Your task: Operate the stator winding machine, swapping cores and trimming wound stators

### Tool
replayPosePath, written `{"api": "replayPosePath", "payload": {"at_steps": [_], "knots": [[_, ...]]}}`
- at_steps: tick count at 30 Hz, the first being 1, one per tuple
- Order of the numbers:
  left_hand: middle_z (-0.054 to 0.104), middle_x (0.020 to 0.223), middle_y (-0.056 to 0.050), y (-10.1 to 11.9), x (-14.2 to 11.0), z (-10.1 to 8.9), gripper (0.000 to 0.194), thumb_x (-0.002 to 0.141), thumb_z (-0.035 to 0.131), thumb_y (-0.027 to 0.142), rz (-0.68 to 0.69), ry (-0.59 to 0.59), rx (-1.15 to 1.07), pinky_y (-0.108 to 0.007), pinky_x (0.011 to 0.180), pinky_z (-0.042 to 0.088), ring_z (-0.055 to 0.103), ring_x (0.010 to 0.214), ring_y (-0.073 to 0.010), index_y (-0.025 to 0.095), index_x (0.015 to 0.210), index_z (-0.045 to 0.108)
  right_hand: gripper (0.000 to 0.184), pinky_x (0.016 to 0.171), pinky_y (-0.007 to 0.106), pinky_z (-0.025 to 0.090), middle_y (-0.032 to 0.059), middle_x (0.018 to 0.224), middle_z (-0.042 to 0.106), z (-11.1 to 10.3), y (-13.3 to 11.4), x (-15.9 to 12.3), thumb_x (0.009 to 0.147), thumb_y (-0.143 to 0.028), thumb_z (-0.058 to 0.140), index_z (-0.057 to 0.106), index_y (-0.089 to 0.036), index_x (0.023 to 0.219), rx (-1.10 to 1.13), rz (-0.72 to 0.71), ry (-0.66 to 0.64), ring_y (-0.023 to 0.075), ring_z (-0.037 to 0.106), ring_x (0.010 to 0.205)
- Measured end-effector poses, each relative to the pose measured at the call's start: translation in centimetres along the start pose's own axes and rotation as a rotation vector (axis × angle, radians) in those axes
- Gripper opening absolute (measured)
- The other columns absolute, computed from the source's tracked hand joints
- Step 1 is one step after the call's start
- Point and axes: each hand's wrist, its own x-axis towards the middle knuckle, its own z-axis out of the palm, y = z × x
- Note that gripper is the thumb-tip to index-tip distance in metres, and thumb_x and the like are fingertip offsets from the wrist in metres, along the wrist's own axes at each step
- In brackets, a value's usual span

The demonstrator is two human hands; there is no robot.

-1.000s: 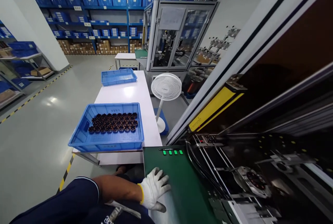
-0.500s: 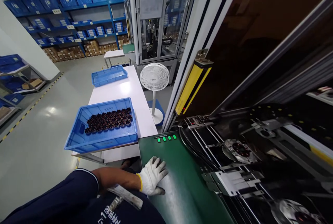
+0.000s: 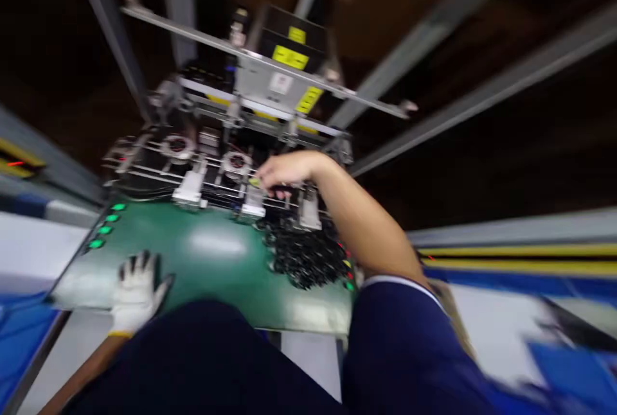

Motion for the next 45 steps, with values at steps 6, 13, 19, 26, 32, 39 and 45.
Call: {"api": "replayPosePath", "payload": {"at_steps": [6,13,19,26,32,39,45], "knots": [[0.045,0.15,-0.027,0.0,-0.1,-0.7,0.069,0.1,0.039,0.059,0.09,0.027,0.098,-0.061,0.111,0.035,0.042,0.134,-0.045,0.006,0.143,0.049,0.029,0.084,0.034,0.064,0.0034,0.096,0.073,-4.0,4.6,-2.1,0.096,-0.036,0.07,0.069,-0.013,0.115,0.296,0.179,0.266,0.0205,0.075,0.094],[0.046,0.151,-0.027,0.1,0.1,-0.7,0.069,0.1,0.042,0.058,0.076,-0.002,0.125,-0.06,0.11,0.037,0.044,0.134,-0.0457,0.006,0.144,0.048,0.035,0.088,0.014,0.049,0.0082,0.11,0.07,-5.9,1.6,3.0,0.104,-0.021,0.051,0.062,0.011,0.094,0.31,0.312,0.173,0.0099,0.069,0.111],[0.042,0.154,-0.027,0.0,0.0,-0.7,0.067,0.1,0.044,0.057,0.064,-0.014,0.08,-0.063,0.112,0.033,0.038,0.14,-0.0476,0.008,0.146,0.047,0.051,0.073,0.0,0.037,0.0049,0.089,0.069,-6.7,1.6,6.1,0.104,-0.024,0.046,0.053,0.016,0.073,0.371,0.513,0.151,-0.0015,0.066,0.094],[0.045,0.151,-0.026,0.0,0.4,-1.0,0.069,0.099,0.044,0.059,0.067,-0.054,0.07,-0.061,0.111,0.034,0.041,0.135,-0.0456,0.008,0.145,0.048,0.051,0.069,0.0,0.036,0.0021,0.083,0.068,-6.6,2.0,6.3,0.102,-0.026,0.05,0.052,0.019,0.078,0.412,0.524,0.142,-0.003,0.066,0.088],[0.046,0.149,-0.025,-0.3,0.5,-0.9,0.068,0.098,0.046,0.06,0.089,-0.034,0.087,-0.06,0.109,0.034,0.041,0.134,-0.0448,0.01,0.144,0.048,0.043,0.08,0.009,0.048,0.0032,0.083,0.07,-6.7,2.4,6.5,0.105,-0.022,0.049,0.057,0.017,0.09,0.37,0.488,0.139,0.0004,0.069,0.087],[0.045,0.15,-0.025,-0.3,0.4,-0.8,0.067,0.098,0.046,0.059,0.082,-0.039,0.073,-0.06,0.11,0.033,0.04,0.135,-0.045,0.01,0.145,0.047,0.044,0.082,0.007,0.046,0.0045,0.091,0.069,-6.6,2.8,7.2,0.105,-0.025,0.05,0.056,0.015,0.089,0.38,0.445,0.15,-0.0022,0.067,0.089],[0.043,0.151,-0.027,-0.2,0.5,-0.9,0.068,0.098,0.046,0.057,0.083,-0.039,0.082,-0.061,0.111,0.033,0.039,0.136,-0.0459,0.007,0.144,0.048,0.035,0.072,0.011,0.049,-0.0055,0.062,0.062,-6.9,2.6,7.2,0.102,-0.019,0.054,0.059,0.015,0.101,0.169,0.358,0.223,-0.0036,0.055,0.052]]}}
